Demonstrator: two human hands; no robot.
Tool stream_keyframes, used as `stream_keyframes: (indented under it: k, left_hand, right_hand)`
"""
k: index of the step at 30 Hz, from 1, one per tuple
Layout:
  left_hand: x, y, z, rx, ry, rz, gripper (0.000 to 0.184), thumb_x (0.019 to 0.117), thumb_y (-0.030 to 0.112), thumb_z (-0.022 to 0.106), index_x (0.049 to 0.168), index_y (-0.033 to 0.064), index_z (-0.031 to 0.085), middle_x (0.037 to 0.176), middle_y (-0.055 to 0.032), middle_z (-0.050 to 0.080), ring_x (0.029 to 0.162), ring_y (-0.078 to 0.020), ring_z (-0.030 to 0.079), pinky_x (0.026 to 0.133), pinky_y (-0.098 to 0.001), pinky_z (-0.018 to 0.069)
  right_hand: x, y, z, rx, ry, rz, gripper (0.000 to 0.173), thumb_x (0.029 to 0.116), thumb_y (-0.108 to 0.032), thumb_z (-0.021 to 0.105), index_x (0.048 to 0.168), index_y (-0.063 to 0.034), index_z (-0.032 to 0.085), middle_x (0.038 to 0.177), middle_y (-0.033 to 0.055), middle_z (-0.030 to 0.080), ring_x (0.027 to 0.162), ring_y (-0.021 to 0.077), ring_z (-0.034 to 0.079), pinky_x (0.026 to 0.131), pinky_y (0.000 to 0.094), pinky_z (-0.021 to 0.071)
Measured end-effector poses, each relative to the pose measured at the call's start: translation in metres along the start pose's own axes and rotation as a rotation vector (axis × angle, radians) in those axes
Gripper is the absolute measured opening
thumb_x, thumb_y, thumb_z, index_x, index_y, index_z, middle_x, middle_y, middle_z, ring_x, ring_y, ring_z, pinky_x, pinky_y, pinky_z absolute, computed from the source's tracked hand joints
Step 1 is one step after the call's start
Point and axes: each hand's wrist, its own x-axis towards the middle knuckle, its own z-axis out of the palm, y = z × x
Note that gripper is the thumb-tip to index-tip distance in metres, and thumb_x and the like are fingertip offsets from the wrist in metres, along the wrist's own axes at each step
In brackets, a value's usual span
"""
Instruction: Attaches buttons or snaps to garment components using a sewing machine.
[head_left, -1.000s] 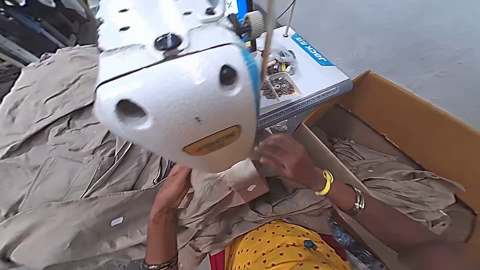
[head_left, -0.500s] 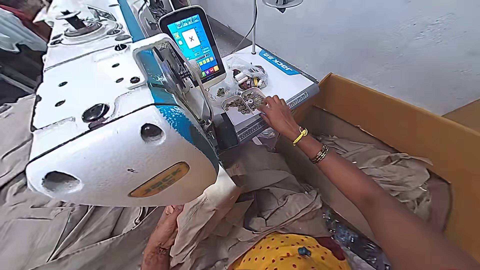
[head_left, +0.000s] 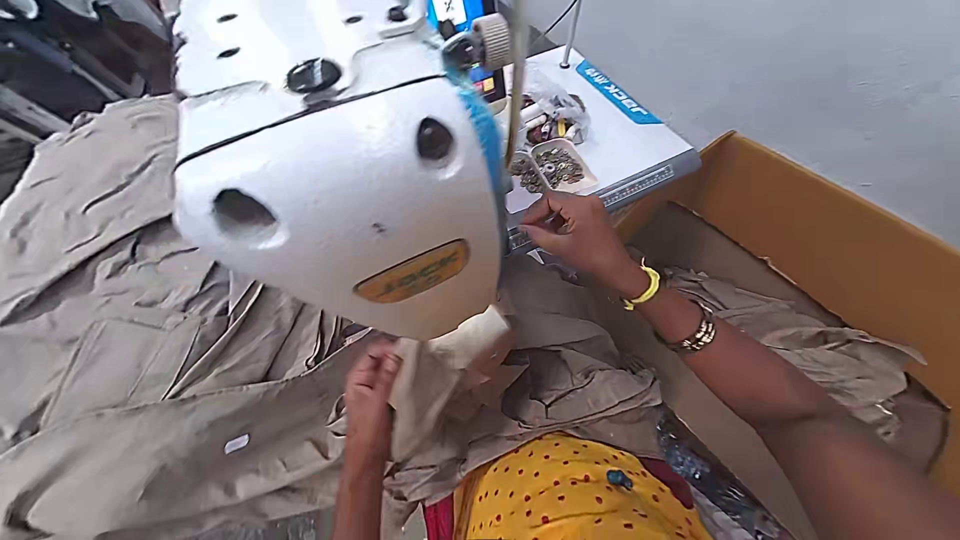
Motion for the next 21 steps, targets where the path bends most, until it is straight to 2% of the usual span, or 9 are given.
stream_keyframes:
  k: [2,4,6,9,12,14,17,19,21]
  left_hand:
    - [-0.029,0.008,0.017,0.155,-0.376,0.181,0.020,0.1053,0.034,0.054,0.098,0.0237,0.070,0.094,0.0158,0.070,0.091,0.0085,0.063,0.084,-0.0133,0.0519]
    - [-0.044,0.019,0.045,0.337,-0.672,0.275,0.024,0.1049,0.032,0.056,0.099,0.0157,0.073,0.086,-0.0009,0.068,0.078,-0.0082,0.065,0.070,-0.0240,0.0552]
    - [-0.047,0.025,0.068,0.486,-0.735,0.276,0.020,0.1028,0.027,0.059,0.100,0.0135,0.073,0.081,-0.0067,0.064,0.068,-0.0170,0.063,0.059,-0.0302,0.0537]
    - [-0.036,0.032,0.072,0.624,-0.597,0.276,0.021,0.1014,0.028,0.059,0.098,0.0130,0.073,0.081,-0.0062,0.066,0.066,-0.0164,0.065,0.056,-0.0307,0.0548]
    - [-0.022,0.045,0.058,0.568,-0.421,0.269,0.024,0.1041,0.033,0.057,0.102,0.0149,0.073,0.086,-0.0031,0.068,0.077,-0.0080,0.064,0.069,-0.0218,0.0535]
    - [-0.006,0.046,0.044,0.496,-0.322,0.223,0.025,0.1044,0.032,0.057,0.104,0.0122,0.073,0.093,-0.0002,0.071,0.087,-0.0016,0.065,0.081,-0.0194,0.0539]
    - [0.017,0.033,0.035,0.302,-0.133,0.004,0.020,0.1003,0.024,0.062,0.107,0.0048,0.065,0.084,0.0070,0.065,0.075,0.0019,0.061,0.071,-0.0162,0.0523]
    - [0.025,0.029,0.039,0.125,-0.026,-0.132,0.017,0.0986,0.010,0.058,0.113,0.0021,0.055,0.083,0.0074,0.061,0.075,-0.0001,0.061,0.072,-0.0173,0.0533]
    - [0.027,0.031,0.040,0.026,0.031,-0.201,0.020,0.1000,0.004,0.054,0.119,0.0012,0.050,0.087,0.0053,0.064,0.080,-0.0014,0.065,0.076,-0.0180,0.0557]
  right_hand:
    - [-0.009,-0.026,0.016,-0.057,-0.044,-0.225,0.008,0.0856,-0.009,0.073,0.088,-0.0013,0.072,0.089,0.0098,0.071,0.078,0.0164,0.068,0.067,0.0327,0.0583]
    - [-0.024,-0.047,0.035,-0.225,-0.056,-0.523,0.011,0.0910,-0.014,0.069,0.087,-0.0040,0.073,0.088,0.0109,0.072,0.082,0.0207,0.071,0.067,0.0331,0.0585]
    - [-0.031,-0.060,0.051,-0.381,-0.040,-0.698,0.013,0.0943,-0.011,0.063,0.085,-0.0073,0.071,0.080,0.0085,0.070,0.075,0.0221,0.068,0.060,0.0312,0.0525]
    - [-0.031,-0.063,0.054,-0.282,-0.090,-0.563,0.008,0.0868,-0.010,0.068,0.086,-0.0067,0.075,0.084,0.0074,0.071,0.076,0.0197,0.068,0.061,0.0289,0.0533]
    - [-0.046,-0.067,0.033,0.174,-0.413,-0.267,0.021,0.1038,-0.023,0.058,0.102,-0.0038,0.067,0.095,0.0064,0.071,0.093,0.0129,0.067,0.087,0.0302,0.0537]
    - [-0.057,-0.069,0.025,0.260,-0.518,-0.167,0.026,0.1056,-0.031,0.056,0.107,-0.0053,0.060,0.097,0.0063,0.067,0.098,0.0139,0.063,0.098,0.0383,0.0440]
    - [-0.055,-0.056,0.036,0.161,-0.303,-0.038,0.021,0.1005,-0.025,0.063,0.102,-0.0044,0.063,0.085,0.0030,0.066,0.084,0.0100,0.063,0.087,0.0356,0.0472]
    - [-0.042,-0.053,0.045,0.171,-0.264,0.087,0.023,0.0951,-0.027,0.069,0.102,-0.0051,0.063,0.079,-0.0002,0.063,0.074,0.0057,0.061,0.070,0.0272,0.0502]
    - [-0.029,-0.058,0.051,0.195,-0.320,0.252,0.027,0.0911,-0.028,0.077,0.098,-0.0081,0.060,0.072,-0.0032,0.056,0.064,0.0045,0.053,0.059,0.0244,0.0443]
